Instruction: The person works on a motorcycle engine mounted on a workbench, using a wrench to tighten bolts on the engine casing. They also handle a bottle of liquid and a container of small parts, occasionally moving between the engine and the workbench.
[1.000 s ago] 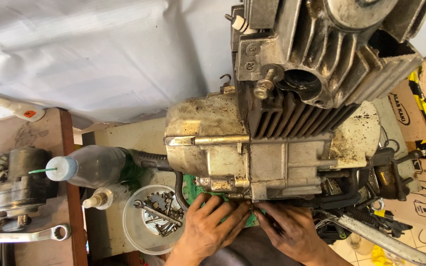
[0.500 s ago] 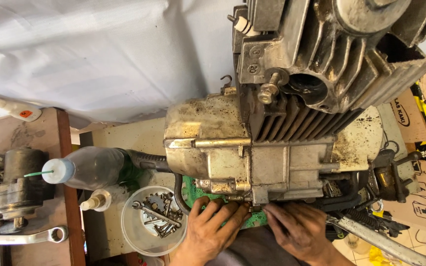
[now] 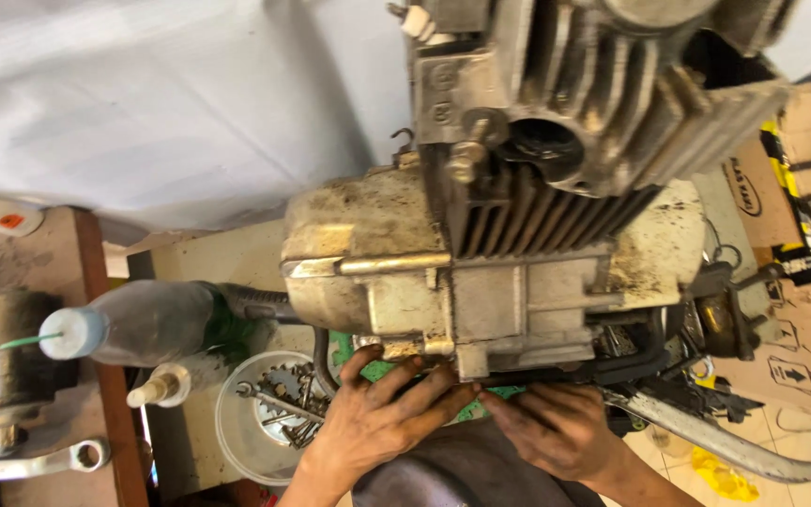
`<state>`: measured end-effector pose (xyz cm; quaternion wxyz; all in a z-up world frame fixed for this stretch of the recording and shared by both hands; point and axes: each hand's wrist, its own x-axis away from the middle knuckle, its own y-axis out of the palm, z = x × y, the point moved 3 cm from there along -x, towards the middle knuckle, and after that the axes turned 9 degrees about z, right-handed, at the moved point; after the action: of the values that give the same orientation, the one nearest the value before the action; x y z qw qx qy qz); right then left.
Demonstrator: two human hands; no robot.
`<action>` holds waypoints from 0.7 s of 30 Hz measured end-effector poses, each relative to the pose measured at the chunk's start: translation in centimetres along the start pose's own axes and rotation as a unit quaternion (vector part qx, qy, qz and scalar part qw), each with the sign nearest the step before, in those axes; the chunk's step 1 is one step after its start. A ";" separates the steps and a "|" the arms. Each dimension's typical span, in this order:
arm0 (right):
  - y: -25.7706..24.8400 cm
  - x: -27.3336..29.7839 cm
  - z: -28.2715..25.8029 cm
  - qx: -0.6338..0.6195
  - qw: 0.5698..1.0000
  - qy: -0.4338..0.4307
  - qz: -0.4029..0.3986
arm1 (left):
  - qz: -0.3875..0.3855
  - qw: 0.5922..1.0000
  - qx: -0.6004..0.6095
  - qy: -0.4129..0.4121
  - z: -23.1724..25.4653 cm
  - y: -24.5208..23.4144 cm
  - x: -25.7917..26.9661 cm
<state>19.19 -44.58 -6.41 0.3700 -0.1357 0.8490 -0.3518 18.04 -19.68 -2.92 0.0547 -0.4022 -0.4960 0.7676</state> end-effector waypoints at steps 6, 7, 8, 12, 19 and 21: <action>0.4 -2.6 -1.6 0.000 0.995 -0.070 0.072 | 0.059 0.998 -0.029 0.013 0.5 0.7 0.3; 0.5 -2.8 -1.5 -0.004 0.995 -0.074 0.070 | 0.060 0.998 -0.033 0.009 0.3 0.3 0.2; 0.6 -2.8 -1.6 -0.021 0.994 -0.083 0.064 | 0.064 0.997 -0.037 0.006 0.4 0.1 0.1; 0.5 -3.3 -1.9 -0.031 0.995 -0.085 0.043 | 0.063 0.997 -0.037 -0.014 0.9 -0.1 0.2; 0.9 -1.8 -1.3 -0.041 0.994 -0.090 0.055 | 0.048 0.998 -0.024 -0.020 1.2 0.6 0.2; 1.5 -0.8 -1.0 -0.035 0.994 -0.083 0.067 | 0.044 0.998 -0.030 -0.015 1.2 0.7 0.2</action>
<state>19.08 -42.60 -6.57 0.4568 -0.1199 0.8346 -0.2835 17.31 -20.83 -3.30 0.0012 -0.4136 -0.5017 0.7597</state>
